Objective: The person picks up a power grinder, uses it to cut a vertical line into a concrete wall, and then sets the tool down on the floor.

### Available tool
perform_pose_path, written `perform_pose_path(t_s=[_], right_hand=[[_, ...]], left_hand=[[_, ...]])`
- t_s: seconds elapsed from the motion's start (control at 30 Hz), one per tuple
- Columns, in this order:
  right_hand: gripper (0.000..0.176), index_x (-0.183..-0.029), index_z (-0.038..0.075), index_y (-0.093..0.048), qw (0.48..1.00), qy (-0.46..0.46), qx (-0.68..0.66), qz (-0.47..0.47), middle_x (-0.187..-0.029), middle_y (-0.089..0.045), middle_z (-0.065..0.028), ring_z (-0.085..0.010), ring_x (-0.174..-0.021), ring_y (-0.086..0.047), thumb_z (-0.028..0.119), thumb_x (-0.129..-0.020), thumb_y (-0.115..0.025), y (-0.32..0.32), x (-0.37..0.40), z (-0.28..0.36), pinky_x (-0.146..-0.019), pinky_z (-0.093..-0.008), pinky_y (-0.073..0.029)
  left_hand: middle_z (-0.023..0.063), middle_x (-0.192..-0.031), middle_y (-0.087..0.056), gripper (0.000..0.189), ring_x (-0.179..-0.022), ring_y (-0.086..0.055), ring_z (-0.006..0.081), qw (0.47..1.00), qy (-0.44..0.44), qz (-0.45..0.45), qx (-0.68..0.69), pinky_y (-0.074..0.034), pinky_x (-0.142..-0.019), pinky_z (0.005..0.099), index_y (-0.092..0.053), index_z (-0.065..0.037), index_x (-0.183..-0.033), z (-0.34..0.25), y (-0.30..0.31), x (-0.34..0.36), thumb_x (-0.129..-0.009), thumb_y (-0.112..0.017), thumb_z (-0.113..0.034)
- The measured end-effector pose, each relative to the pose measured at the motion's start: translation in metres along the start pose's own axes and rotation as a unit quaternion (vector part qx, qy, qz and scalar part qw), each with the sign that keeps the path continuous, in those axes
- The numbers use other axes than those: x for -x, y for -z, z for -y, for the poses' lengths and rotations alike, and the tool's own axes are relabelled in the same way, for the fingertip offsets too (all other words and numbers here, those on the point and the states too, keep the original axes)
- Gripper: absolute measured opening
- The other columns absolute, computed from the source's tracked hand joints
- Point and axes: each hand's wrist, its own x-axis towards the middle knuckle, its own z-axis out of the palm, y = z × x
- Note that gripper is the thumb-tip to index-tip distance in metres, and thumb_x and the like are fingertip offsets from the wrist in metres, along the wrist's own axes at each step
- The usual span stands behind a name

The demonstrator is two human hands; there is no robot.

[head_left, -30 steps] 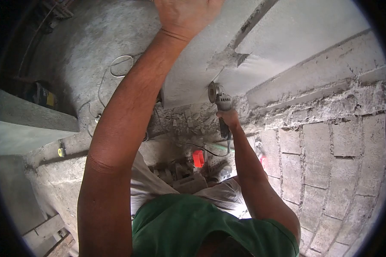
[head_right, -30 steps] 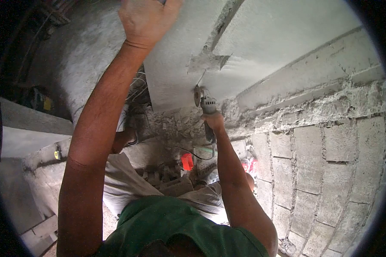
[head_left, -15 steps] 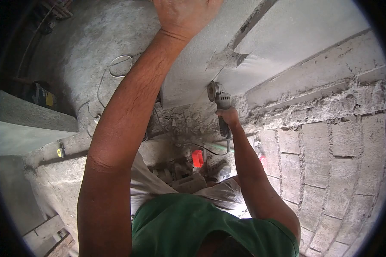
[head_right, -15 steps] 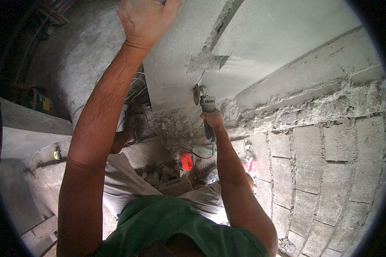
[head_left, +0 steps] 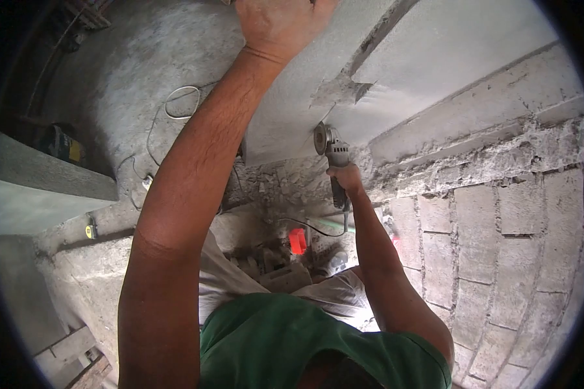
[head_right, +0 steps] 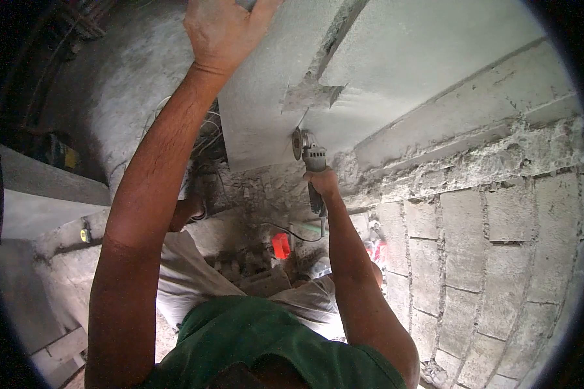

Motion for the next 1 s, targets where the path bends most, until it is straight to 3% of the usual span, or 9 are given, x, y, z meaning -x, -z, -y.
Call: perform_pose_path(t_s=[0.13, 0.2, 0.3, 0.37, 0.43, 0.57, 0.63, 0.73, 1.0], right_hand=[[0.025, -0.081, -0.002, -0.071, 1.000, 0.019, -0.008, 0.005, -0.072, -0.067, -0.0070, -0.0178, -0.065, -0.061, 0.018, -0.067, -0.079, 0.004, -0.002, -0.002, -0.060, -0.0361, -0.049], [0.031, -0.084, -0.003, -0.072, 1.000, 0.024, -0.003, 0.007, -0.075, -0.069, -0.0113, -0.0203, -0.068, -0.066, 0.022, -0.067, -0.080, 0.006, -0.001, 0.002, -0.062, -0.0372, -0.052], [0.038, -0.087, -0.004, -0.073, 1.000, 0.026, 0.004, 0.011, -0.078, -0.072, -0.0166, -0.0232, -0.073, -0.071, 0.026, -0.066, -0.081, 0.006, -0.008, -0.008, -0.066, -0.0389, -0.055], [0.040, -0.087, -0.005, -0.073, 0.999, 0.026, 0.013, 0.018, -0.078, -0.072, -0.0175, -0.0235, -0.074, -0.072, 0.027, -0.065, -0.081, 0.003, -0.018, -0.020, -0.066, -0.0395, -0.055], [0.046, -0.089, -0.005, -0.072, 0.997, 0.007, 0.076, 0.018, -0.081, -0.073, -0.0201, -0.0276, -0.077, -0.073, 0.032, -0.064, -0.081, 0.001, -0.028, -0.024, -0.069, -0.0412, -0.056], [0.051, -0.093, -0.005, -0.072, 0.995, 0.013, 0.100, 0.000, -0.085, -0.074, -0.0218, -0.0319, -0.081, -0.074, 0.035, -0.062, -0.080, 0.007, -0.014, -0.010, -0.072, -0.0422, -0.057], [0.036, -0.079, -0.004, -0.071, 1.000, 0.008, 0.023, -0.002, -0.071, -0.069, -0.0117, -0.0196, -0.066, -0.066, 0.028, -0.065, -0.080, 0.008, -0.004, -0.001, -0.061, -0.0383, -0.052], [0.041, -0.082, -0.006, -0.071, 0.997, 0.029, 0.066, -0.015, -0.074, -0.070, -0.0145, -0.0212, -0.069, -0.068, 0.030, -0.065, -0.079, 0.009, -0.005, 0.002, -0.063, -0.0388, -0.053], [0.047, -0.087, -0.009, -0.071, 0.998, -0.009, 0.061, -0.019, -0.079, -0.072, -0.0176, -0.0230, -0.073, -0.070, 0.032, -0.065, -0.080, 0.013, 0.008, 0.022, -0.066, -0.0384, -0.054]], left_hand=[[0.0308, -0.151, -0.037, 0.099, -0.140, -0.040, 0.0416, 0.974, 0.100, -0.006, 0.205, -0.033, -0.117, 0.0474, -0.022, 0.010, -0.153, -0.011, 0.015, 0.005, -0.083, -0.079, -0.032], [0.0227, -0.133, -0.056, 0.071, -0.122, -0.054, 0.0372, 0.996, 0.024, -0.027, 0.080, -0.040, -0.105, 0.0466, -0.049, 0.003, -0.138, -0.018, 0.032, 0.056, -0.081, -0.082, -0.023], [0.0227, -0.121, -0.060, 0.053, -0.114, -0.057, 0.0393, 0.933, 0.173, 0.233, 0.215, -0.041, -0.101, 0.0512, -0.058, 0.003, -0.125, -0.075, 0.076, 0.207, -0.082, -0.078, -0.019], [0.0274, -0.131, -0.057, 0.088, -0.127, -0.053, 0.0429, 0.766, 0.334, 0.525, 0.161, -0.042, -0.107, 0.0503, -0.042, 0.006, -0.143, -0.110, 0.088, 0.293, -0.080, -0.081, -0.040], [0.0255, -0.138, -0.055, 0.113, -0.131, -0.052, 0.0408, 0.585, 0.503, 0.612, 0.174, -0.042, -0.110, 0.0500, -0.022, 0.005, -0.154, -0.129, 0.077, 0.374, -0.073, -0.088, -0.041], [0.0197, -0.129, -0.057, 0.091, -0.123, -0.057, 0.0359, 0.593, 0.571, 0.502, 0.265, -0.045, -0.105, 0.0448, -0.037, 0.004, -0.140, -0.154, 0.049, 0.415, -0.070, -0.088, -0.027], [0.0164, -0.128, -0.057, 0.097, -0.123, -0.058, 0.0289, 0.427, 0.626, 0.425, 0.495, -0.048, -0.102, 0.0409, -0.034, 0.005, -0.140, -0.150, 0.030, 0.385, -0.065, -0.092, -0.018], [0.0118, -0.124, -0.058, 0.100, -0.121, -0.059, 0.0239, 0.375, 0.718, 0.417, 0.412, -0.051, -0.096, 0.0389, -0.031, 0.002, -0.140, -0.157, 0.015, 0.390, -0.062, -0.092, -0.011], [0.0130, -0.133, -0.053, 0.097, -0.123, -0.058, 0.0225, 0.408, 0.679, 0.476, 0.382, -0.050, -0.095, 0.0395, -0.029, -0.003, -0.143, -0.164, 0.000, 0.382, -0.069, -0.089, -0.018]])
